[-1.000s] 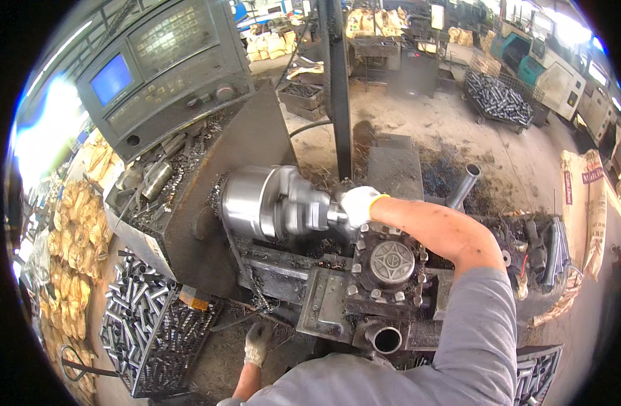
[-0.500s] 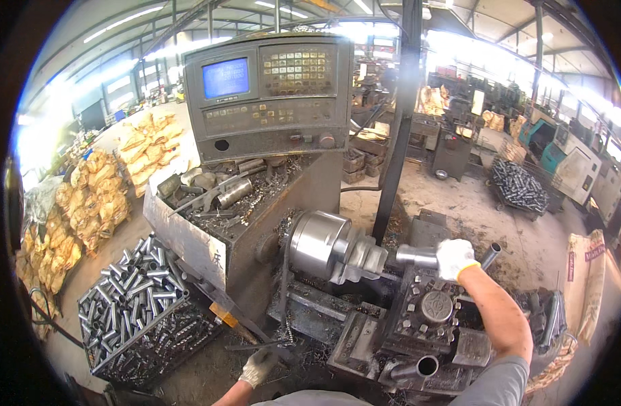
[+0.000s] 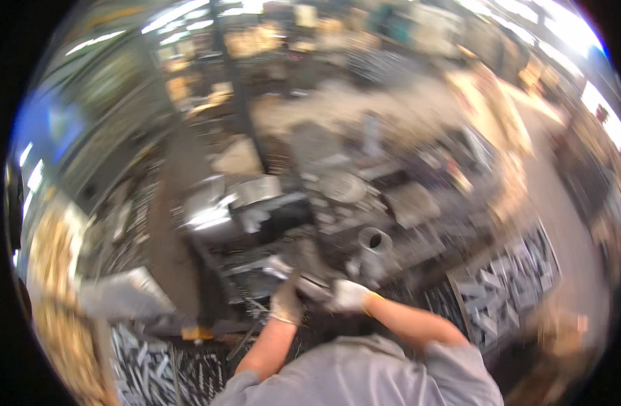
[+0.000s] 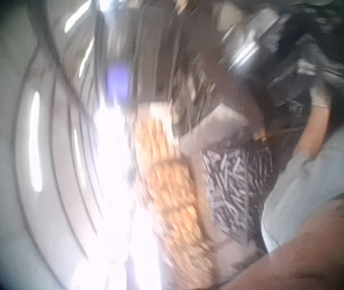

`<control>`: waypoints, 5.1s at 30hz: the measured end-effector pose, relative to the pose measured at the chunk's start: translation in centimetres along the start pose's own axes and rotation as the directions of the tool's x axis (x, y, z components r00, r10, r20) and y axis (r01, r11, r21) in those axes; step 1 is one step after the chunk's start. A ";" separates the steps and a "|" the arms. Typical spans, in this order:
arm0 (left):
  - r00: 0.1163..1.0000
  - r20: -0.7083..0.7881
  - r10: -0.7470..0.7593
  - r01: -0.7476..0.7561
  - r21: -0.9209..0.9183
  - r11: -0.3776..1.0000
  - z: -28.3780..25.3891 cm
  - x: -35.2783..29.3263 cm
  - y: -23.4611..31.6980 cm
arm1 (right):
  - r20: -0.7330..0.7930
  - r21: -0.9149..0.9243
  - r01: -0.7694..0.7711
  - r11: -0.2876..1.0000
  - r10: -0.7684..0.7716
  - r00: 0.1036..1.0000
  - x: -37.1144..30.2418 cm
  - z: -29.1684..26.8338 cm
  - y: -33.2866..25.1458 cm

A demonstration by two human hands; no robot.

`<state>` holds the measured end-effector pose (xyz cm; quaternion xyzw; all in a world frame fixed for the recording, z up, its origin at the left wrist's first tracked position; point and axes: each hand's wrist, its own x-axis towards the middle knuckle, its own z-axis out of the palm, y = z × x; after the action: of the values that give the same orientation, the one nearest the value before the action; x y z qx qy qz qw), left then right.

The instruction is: The person repeatedly picks up cylindrical metal tubes from a nearby bin, inserts them into a lathe chuck, and then removes them after a brief machine cycle. The person then places the processed tubes into a collection bin. This cycle is repeated continuously throughout the clip.

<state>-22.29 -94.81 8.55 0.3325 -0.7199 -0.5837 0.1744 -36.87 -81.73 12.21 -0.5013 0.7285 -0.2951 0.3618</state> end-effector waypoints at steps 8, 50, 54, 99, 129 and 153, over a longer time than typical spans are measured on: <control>0.879 0.020 -0.476 0.350 -0.704 0.617 2.3 -2.0 3.6 | -0.077 0.332 -0.094 0.939 0.127 0.989 -9.0 0.6 9.8; 0.915 0.043 -0.400 0.278 -0.785 0.553 -4.5 -1.1 1.4 | -0.241 -0.316 -0.113 0.942 0.035 0.970 3.5 1.8 0.3; 0.990 0.035 -0.134 0.100 -0.851 0.516 -7.8 0.1 -1.5 | -0.318 -0.494 -0.175 0.852 0.011 0.948 6.5 1.9 1.1; 0.608 -0.473 -0.638 -0.355 -0.880 0.315 -21.5 -14.8 -16.2 | 0.394 -0.480 0.324 0.815 -0.130 0.910 33.6 -18.7 -5.1; 0.652 -0.632 0.419 0.446 0.767 0.462 -31.3 21.2 23.3 | -0.154 0.324 0.048 0.945 0.003 0.988 0.2 -9.3 2.8; -0.906 0.424 0.012 -0.419 -0.898 0.135 50.6 -76.2 -17.1 | 0.940 0.226 0.683 0.695 -0.339 0.034 -10.2 34.1 -11.2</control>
<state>4.77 -7.78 -10.40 -0.8117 -0.5433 -0.1302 -0.1705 -0.58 -78.07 4.18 -0.8446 0.1597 0.0637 0.5070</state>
